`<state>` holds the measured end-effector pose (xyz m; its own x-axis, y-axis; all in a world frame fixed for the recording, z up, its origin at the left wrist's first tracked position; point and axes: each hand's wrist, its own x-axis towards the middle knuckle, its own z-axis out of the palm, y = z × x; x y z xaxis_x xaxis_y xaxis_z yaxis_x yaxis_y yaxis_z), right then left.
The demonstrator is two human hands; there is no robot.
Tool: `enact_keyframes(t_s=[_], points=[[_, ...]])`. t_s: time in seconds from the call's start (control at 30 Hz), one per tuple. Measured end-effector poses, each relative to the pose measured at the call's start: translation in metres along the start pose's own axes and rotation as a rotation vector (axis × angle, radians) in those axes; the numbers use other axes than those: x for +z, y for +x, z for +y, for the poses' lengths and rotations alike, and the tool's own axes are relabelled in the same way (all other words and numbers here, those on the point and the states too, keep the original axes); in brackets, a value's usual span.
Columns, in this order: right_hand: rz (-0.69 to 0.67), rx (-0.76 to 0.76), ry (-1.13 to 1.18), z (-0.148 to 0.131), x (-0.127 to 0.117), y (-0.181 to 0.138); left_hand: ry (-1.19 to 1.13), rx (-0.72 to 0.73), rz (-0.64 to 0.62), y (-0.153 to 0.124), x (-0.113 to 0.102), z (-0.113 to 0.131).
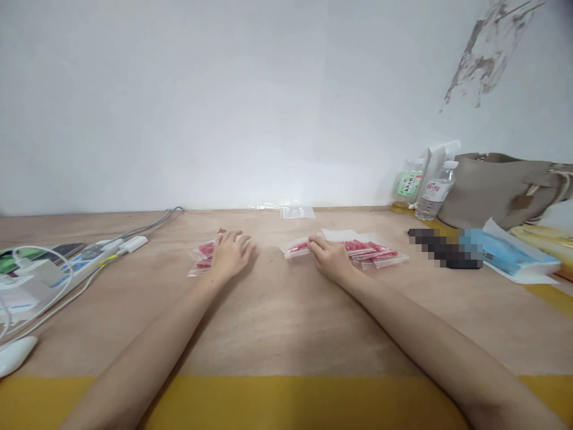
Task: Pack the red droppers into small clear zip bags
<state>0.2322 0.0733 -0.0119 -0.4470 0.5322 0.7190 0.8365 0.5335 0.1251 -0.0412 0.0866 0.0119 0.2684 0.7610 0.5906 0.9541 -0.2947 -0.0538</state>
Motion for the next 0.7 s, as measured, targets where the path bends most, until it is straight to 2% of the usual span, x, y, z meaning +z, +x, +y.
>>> enact_keyframes(t_s=[0.1,0.17,0.3,0.4,0.5,0.6,0.7], points=[[0.075,0.022,-0.046,0.021,-0.013,0.002,0.048,-0.263,-0.139,0.005,-0.005,-0.029],[0.103,0.052,-0.107,0.039,-0.022,-0.002,0.042,-0.387,-0.254,0.006,-0.006,-0.045],[0.065,0.068,-0.207,0.071,-0.039,-0.024,-0.014,-0.444,-0.383,0.007,-0.004,-0.064],[-0.066,0.087,-0.229,0.085,-0.054,-0.045,-0.022,-0.43,-0.371,0.007,-0.003,-0.067],[-0.167,0.178,-0.23,0.085,-0.069,-0.054,-0.015,-0.419,-0.316,0.009,-0.006,-0.063],[-0.156,0.189,-0.132,0.068,-0.077,-0.046,-0.029,-0.382,-0.257,0.01,-0.01,-0.052],[-0.132,0.08,0.007,0.037,-0.072,-0.029,-0.083,-0.31,-0.207,0.012,-0.011,-0.033]])
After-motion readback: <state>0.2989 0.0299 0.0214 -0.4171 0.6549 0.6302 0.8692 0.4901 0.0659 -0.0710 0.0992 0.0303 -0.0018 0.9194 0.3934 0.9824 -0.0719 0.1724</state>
